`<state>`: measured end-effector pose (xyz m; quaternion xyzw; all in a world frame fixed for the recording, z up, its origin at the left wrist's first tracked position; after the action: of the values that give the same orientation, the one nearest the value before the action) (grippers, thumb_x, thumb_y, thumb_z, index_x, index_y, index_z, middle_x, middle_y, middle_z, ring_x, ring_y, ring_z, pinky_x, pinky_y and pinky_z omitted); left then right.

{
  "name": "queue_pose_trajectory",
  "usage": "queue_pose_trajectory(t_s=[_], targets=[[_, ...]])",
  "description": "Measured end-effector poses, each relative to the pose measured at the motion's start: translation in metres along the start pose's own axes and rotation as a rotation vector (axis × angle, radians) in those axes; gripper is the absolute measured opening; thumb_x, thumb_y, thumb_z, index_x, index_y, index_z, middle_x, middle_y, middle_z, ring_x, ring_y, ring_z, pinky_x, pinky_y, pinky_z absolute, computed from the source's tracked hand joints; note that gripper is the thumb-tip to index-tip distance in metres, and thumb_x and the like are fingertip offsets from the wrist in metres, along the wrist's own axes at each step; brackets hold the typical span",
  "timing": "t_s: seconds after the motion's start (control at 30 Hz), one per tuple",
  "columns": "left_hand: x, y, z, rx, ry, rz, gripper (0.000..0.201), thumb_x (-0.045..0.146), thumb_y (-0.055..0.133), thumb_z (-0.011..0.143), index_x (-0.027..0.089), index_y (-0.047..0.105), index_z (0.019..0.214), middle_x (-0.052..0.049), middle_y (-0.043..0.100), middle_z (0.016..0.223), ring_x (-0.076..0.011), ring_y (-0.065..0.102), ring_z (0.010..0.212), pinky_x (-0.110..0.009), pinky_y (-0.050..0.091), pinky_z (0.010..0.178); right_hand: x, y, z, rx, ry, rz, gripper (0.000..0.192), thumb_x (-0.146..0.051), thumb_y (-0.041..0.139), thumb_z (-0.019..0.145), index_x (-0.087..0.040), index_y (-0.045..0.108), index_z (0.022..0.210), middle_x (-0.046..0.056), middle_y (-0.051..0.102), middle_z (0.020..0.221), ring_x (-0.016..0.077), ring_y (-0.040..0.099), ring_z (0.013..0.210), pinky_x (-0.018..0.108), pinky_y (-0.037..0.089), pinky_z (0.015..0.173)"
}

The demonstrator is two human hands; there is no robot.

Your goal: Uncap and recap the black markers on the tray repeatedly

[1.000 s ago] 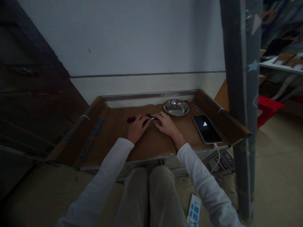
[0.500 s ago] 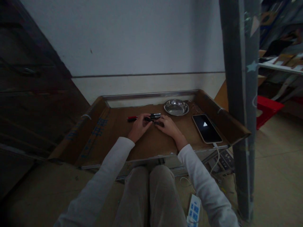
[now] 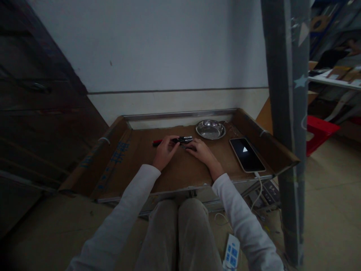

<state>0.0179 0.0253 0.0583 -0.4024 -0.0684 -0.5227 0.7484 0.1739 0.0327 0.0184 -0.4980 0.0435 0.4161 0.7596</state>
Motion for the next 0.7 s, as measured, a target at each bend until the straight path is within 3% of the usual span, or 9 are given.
queue_pose_trajectory(t_s=[0.7], targets=[[0.0043,-0.0095,0.0013,0.079,-0.035,0.013,0.019,0.028,0.051,0.089,0.019,0.052,0.106,-0.006,0.059,0.103,-0.0147,0.06,0.09,-0.031,0.05,0.083,-0.0006,-0.0027,-0.0008,0.037,0.003,-0.011,0.01,-0.025,0.058,0.082,-0.02,0.064,0.088,0.004,0.057,0.086,0.0182,0.054,0.085,0.032,0.044,0.078]])
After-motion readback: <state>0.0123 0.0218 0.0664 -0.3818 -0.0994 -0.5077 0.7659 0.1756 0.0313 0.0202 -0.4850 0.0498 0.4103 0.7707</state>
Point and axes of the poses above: each hand's wrist, its own z-axis towards the middle knuckle, its own y-axis out of the palm, x = y × z, the point moved 7 cm from there along z, towards the middle knuckle
